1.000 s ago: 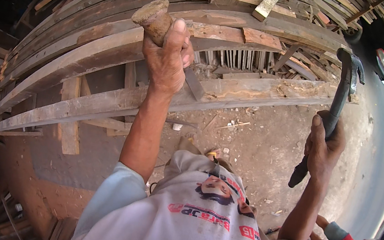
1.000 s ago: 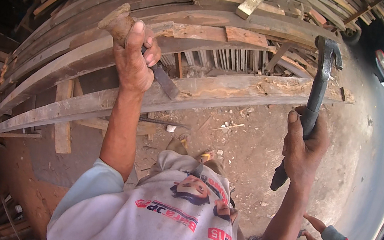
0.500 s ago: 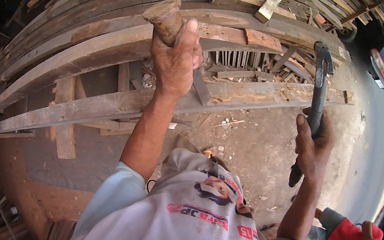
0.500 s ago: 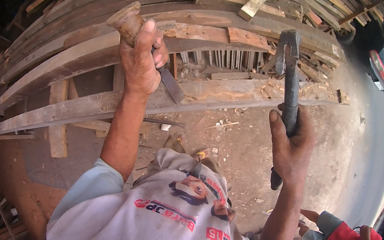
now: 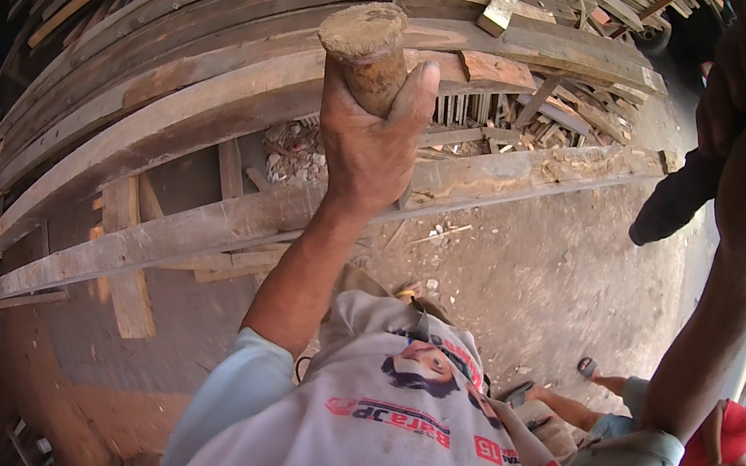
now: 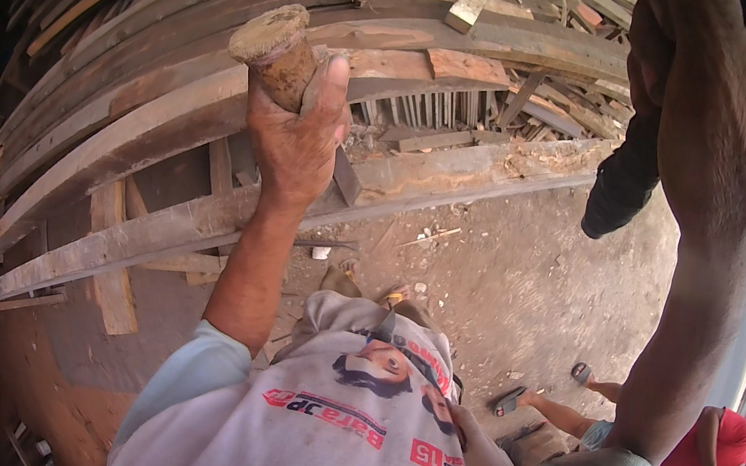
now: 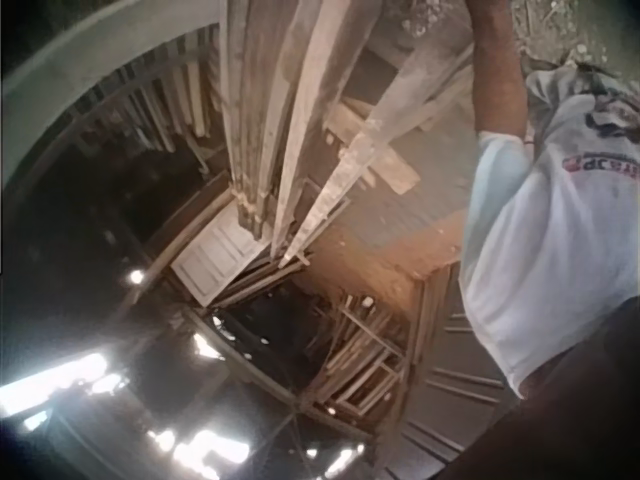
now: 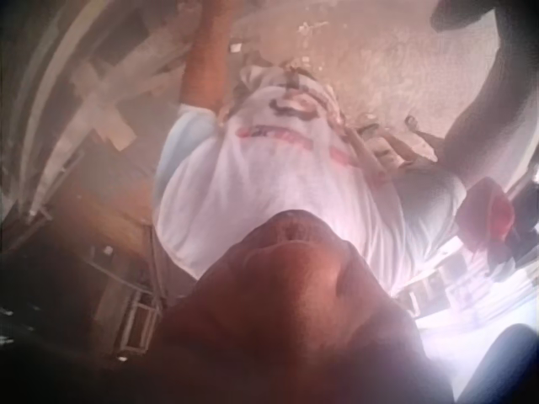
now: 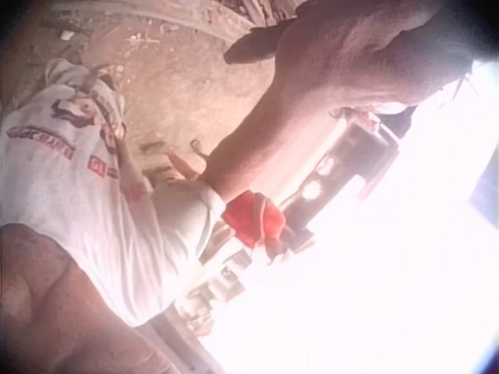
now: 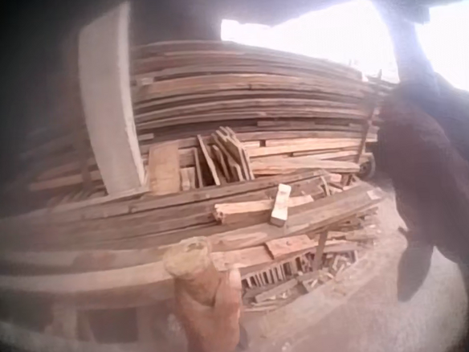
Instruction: The person uses a hammer and a small wooden block to repeatedly strike a long wooden plank resting on a curved wooden structure. The person adjusts the plank's position and continues hammering along its length.
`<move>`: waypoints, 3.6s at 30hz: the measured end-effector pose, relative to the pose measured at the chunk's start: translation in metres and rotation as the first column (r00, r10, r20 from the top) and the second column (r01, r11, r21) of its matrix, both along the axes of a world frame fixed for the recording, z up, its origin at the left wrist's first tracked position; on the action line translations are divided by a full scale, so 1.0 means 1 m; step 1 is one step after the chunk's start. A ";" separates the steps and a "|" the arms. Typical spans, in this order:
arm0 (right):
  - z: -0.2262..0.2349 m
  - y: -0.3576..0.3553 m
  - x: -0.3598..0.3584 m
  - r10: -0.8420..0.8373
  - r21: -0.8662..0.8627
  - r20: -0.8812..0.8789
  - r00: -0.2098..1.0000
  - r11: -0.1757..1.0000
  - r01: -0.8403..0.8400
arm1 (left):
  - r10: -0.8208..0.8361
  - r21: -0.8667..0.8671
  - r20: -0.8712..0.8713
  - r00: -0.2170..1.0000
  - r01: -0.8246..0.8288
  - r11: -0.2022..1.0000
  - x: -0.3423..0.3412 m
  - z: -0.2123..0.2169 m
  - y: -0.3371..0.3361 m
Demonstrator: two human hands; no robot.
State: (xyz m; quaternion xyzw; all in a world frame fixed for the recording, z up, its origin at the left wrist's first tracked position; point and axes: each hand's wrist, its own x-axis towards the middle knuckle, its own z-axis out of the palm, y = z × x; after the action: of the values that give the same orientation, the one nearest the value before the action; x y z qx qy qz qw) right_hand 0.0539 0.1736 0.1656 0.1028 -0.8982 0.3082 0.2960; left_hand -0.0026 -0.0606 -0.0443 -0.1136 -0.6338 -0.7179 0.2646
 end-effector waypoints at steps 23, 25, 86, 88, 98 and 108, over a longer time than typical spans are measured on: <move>0.025 -0.068 -0.041 0.041 0.805 0.282 0.958 0.534 -0.260 | -0.155 0.156 0.089 0.984 0.140 0.978 -0.020 0.000 0.008; 0.058 -0.104 -0.020 -0.211 0.806 0.325 0.922 0.571 -0.153 | -0.220 0.190 0.103 0.970 0.198 0.962 -0.019 0.001 0.014; -0.250 0.122 0.211 -0.199 -0.440 0.634 0.747 0.701 0.561 | -0.752 -0.442 -0.144 0.643 0.638 0.630 0.105 0.025 0.121; -0.247 0.118 0.216 -0.197 -0.453 0.643 0.740 0.681 0.575 | -0.743 -0.524 -0.106 0.660 0.598 0.606 0.108 0.025 0.120; -0.246 0.117 0.221 -0.213 -0.384 0.686 0.696 0.707 0.594 | -0.676 -0.519 -0.122 0.726 0.534 0.667 0.091 0.025 0.105; -0.241 0.108 0.211 -0.219 -0.326 0.684 0.696 0.762 0.560 | -0.734 -0.438 -0.116 0.669 0.629 0.642 0.069 0.018 0.094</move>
State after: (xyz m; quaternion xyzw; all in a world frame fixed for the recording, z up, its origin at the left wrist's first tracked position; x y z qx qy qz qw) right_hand 0.2652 0.2812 -0.0752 -0.2852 -0.8281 0.4778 0.0680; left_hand 0.0663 0.0339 -0.0264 -0.4944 -0.6178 -0.6106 0.0332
